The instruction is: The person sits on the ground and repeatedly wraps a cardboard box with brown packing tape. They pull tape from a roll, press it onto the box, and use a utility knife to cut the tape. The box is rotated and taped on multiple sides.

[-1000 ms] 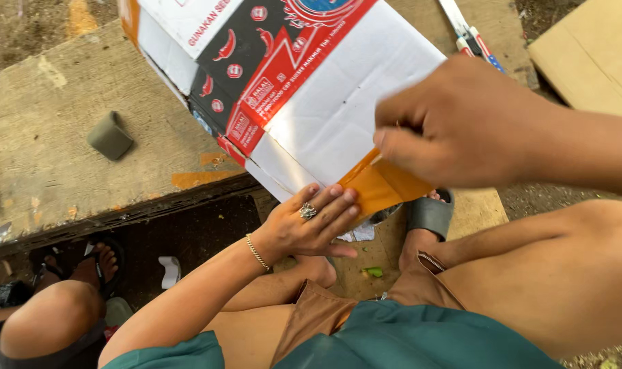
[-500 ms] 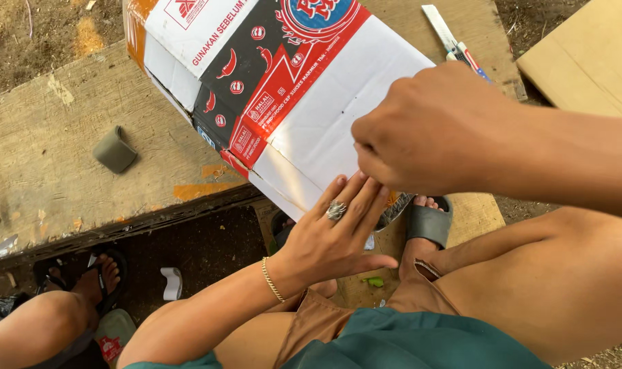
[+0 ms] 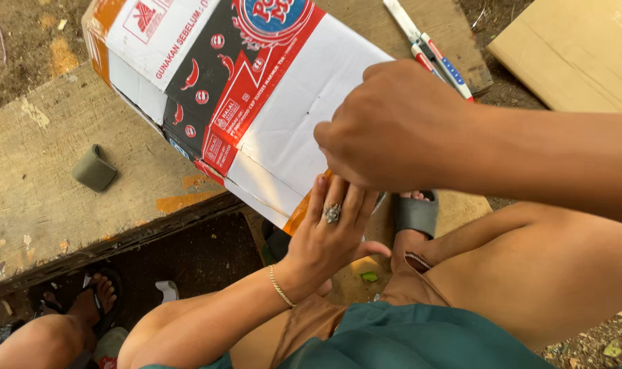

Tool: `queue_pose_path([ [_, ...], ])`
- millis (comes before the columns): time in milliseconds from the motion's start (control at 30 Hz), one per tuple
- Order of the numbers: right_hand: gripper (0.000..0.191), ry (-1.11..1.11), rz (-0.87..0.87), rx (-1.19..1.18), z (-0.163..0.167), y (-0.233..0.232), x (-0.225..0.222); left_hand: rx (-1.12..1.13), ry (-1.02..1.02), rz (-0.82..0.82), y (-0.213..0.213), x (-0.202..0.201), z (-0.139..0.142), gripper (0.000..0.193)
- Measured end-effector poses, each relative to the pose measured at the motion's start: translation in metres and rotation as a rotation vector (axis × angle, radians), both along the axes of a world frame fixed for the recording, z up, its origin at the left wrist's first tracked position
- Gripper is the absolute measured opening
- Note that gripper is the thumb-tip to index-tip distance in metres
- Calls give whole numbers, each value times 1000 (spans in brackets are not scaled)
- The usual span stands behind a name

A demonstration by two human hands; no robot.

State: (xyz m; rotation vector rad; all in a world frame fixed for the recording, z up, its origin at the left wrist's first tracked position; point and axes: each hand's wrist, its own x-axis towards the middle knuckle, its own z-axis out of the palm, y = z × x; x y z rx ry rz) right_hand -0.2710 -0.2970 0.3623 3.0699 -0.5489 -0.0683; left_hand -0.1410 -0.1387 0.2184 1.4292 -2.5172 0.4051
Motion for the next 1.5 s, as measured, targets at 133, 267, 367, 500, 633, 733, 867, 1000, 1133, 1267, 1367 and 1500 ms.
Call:
queue_pose_path([
  [133,26,91,-88,34,7,-8,-8,23,48,-74,-4,1,7,104],
  [267,19,184,-100,-220,7,-9,-13,-48,-4,-56,-2,-4,16,98],
  [367,36,335,-217,-65,6,-5,-12,-83,47,-65,-6,-9,26,95],
  [500,35,-188,-8,-110,9,-16,-16,177,175,-80,-26,-9,38,95],
  [633,30,-459,-49,325,11,-52,-58,117,155,-98,-37,-8,46,101],
  [733,34,-500,-224,680,-15,-54,-87,145,158,-106,-38,-11,48,104],
  [867,54,-495,-428,696,-25,-67,-94,120,159,-103,-43,-16,47,105],
  [1000,36,-272,-411,532,-12,-98,-83,124,153,-96,-48,-18,44,109],
  [1133,27,-202,-447,432,-6,-118,-84,131,167,-101,-55,-22,39,110],
  [1267,32,-257,-508,541,-3,-122,-84,120,143,-114,-62,-25,50,108],
  [1367,37,70,-704,545,-1,-121,-77,229,145,-151,-64,-29,74,116],
  [1500,38,-87,-464,288,2,-112,-76,454,133,-28,-77,-45,94,116],
])
